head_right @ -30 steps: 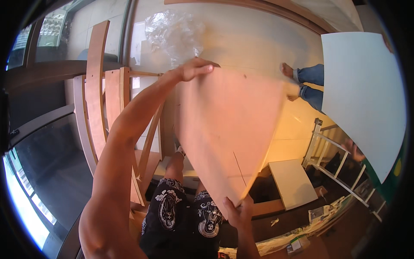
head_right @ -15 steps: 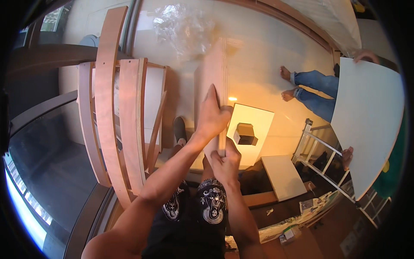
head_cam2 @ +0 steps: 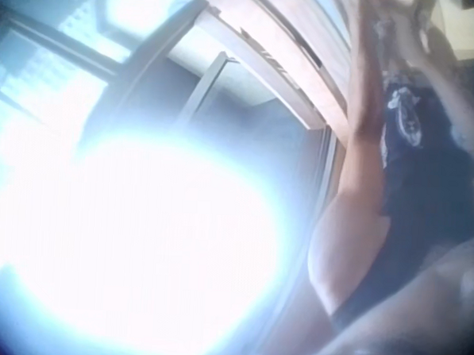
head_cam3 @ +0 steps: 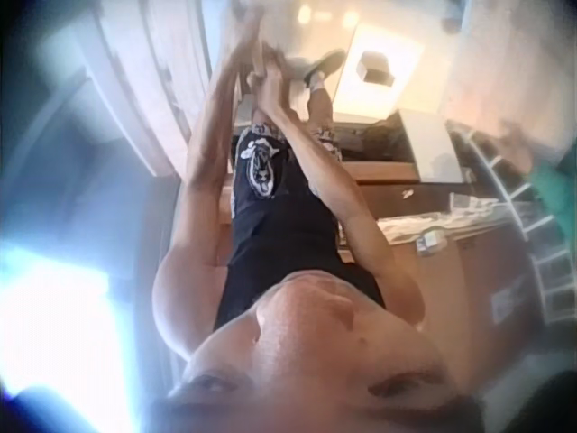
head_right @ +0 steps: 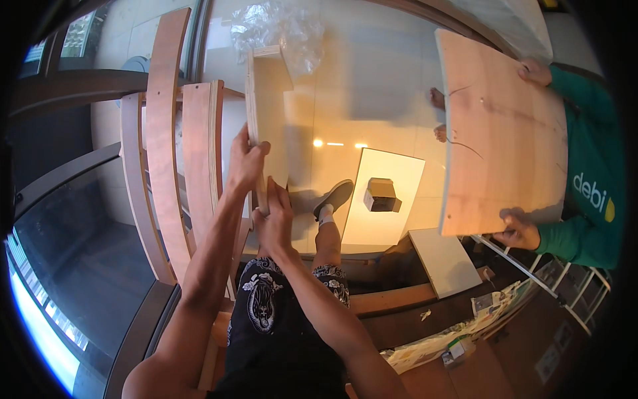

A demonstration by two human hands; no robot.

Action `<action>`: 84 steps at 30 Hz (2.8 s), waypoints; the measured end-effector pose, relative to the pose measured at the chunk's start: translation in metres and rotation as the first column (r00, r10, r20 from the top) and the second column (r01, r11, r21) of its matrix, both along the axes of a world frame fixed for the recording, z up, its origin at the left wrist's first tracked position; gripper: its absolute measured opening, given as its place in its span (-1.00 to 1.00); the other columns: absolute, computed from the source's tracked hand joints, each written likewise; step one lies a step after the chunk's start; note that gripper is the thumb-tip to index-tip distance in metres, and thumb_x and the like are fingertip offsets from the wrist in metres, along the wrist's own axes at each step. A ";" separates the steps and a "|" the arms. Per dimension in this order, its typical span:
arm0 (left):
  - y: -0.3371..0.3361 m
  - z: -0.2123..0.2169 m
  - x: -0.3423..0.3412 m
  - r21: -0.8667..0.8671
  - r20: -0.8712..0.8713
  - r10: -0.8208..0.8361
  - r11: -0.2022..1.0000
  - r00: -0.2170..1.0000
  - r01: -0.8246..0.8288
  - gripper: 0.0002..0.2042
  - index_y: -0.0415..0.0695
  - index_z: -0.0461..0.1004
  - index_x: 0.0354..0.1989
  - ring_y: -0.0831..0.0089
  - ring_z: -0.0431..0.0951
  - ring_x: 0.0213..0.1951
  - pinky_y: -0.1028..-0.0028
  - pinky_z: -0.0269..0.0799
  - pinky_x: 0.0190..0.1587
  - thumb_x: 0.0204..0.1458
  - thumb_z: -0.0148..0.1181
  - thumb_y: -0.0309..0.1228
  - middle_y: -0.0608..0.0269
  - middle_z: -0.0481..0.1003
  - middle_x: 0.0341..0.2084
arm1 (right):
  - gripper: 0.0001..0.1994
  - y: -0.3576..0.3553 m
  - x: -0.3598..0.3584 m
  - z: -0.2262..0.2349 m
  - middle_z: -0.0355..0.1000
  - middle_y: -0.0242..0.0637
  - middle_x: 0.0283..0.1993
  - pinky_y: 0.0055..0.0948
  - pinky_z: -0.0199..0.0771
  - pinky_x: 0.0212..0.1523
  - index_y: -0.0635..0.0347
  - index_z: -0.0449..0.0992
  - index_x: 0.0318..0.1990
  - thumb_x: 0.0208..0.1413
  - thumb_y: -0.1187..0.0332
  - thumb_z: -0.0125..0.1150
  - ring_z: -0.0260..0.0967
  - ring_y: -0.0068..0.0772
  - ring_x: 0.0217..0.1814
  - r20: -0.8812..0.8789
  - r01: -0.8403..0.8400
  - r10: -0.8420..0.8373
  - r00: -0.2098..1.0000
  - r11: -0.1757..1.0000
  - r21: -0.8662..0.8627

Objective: The person assembles pieces of wooden furniture, using a power drill to drive screws into wooden panels held by another person and arranging various white and wood-colored boards.

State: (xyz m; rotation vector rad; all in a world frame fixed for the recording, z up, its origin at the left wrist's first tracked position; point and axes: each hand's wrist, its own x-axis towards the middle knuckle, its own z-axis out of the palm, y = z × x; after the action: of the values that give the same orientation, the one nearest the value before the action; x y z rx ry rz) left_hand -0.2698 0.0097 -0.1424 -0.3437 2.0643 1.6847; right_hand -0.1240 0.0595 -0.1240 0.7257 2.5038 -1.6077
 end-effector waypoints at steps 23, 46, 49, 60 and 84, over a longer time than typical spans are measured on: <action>-0.080 -0.031 0.022 -0.332 -0.224 0.015 0.939 0.974 -0.091 -0.45 -0.21 0.53 0.14 0.44 0.46 -0.35 0.37 0.38 -0.23 -0.16 0.09 -0.56 0.13 0.51 -0.46 | -0.28 -0.062 0.020 -0.040 0.12 0.19 0.41 -0.16 0.29 0.36 0.47 0.08 0.42 0.22 0.32 0.26 0.19 0.22 0.42 -0.032 -0.286 0.287 0.957 0.930 -0.231; -0.115 -0.011 0.162 -0.819 -0.166 -0.417 0.563 0.894 0.110 -0.34 -0.15 0.25 0.37 -0.16 0.20 0.25 -0.01 0.14 0.32 0.06 0.29 -0.33 0.00 0.29 0.28 | -0.24 -0.061 0.174 0.017 0.49 0.14 0.09 -0.19 0.54 0.09 0.28 0.14 0.42 0.14 0.26 0.37 0.54 0.03 0.06 0.306 -0.331 0.400 0.864 0.909 -0.255; -0.143 -0.019 0.135 -0.796 -0.295 -0.526 0.597 0.798 0.099 -0.39 -0.23 0.32 0.31 -0.11 0.27 0.25 0.10 0.20 0.31 0.06 0.31 -0.33 -0.02 0.33 0.29 | -0.33 -0.013 0.230 0.039 0.58 0.05 -0.04 -0.28 0.59 0.00 0.35 0.28 0.32 0.14 0.21 0.39 0.61 -0.20 -0.05 0.300 -0.230 0.367 0.881 0.884 -0.407; -0.166 -0.067 0.178 -0.546 -0.138 -0.489 0.763 0.861 0.345 -0.29 -0.24 0.28 0.35 -0.08 0.36 0.19 0.09 0.22 0.29 -0.03 0.36 -0.34 -0.18 0.36 0.20 | -0.64 0.052 0.472 0.121 0.60 -0.24 -0.22 -0.38 0.55 -0.06 0.29 0.56 -0.02 0.20 0.18 0.36 0.55 -0.42 -0.18 0.365 0.436 -0.360 0.859 0.887 -0.151; -0.121 0.141 0.158 -0.451 0.816 -0.576 -0.671 -0.033 0.588 -0.43 -0.22 0.51 0.16 -0.19 0.45 0.20 0.00 0.33 0.25 0.08 0.17 -0.05 -0.32 0.47 0.11 | -0.05 -0.022 0.655 0.229 0.24 0.27 0.19 -0.05 0.29 0.27 0.48 0.05 0.36 -0.18 0.40 0.51 0.25 0.32 0.24 0.358 0.647 -0.928 -0.099 0.214 0.732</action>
State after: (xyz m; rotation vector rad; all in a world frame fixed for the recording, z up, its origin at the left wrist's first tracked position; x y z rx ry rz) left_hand -0.1114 -0.1109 -0.0018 0.8764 1.8111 -0.8310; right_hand 0.5313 0.0372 0.1052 2.7298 1.4209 -0.4024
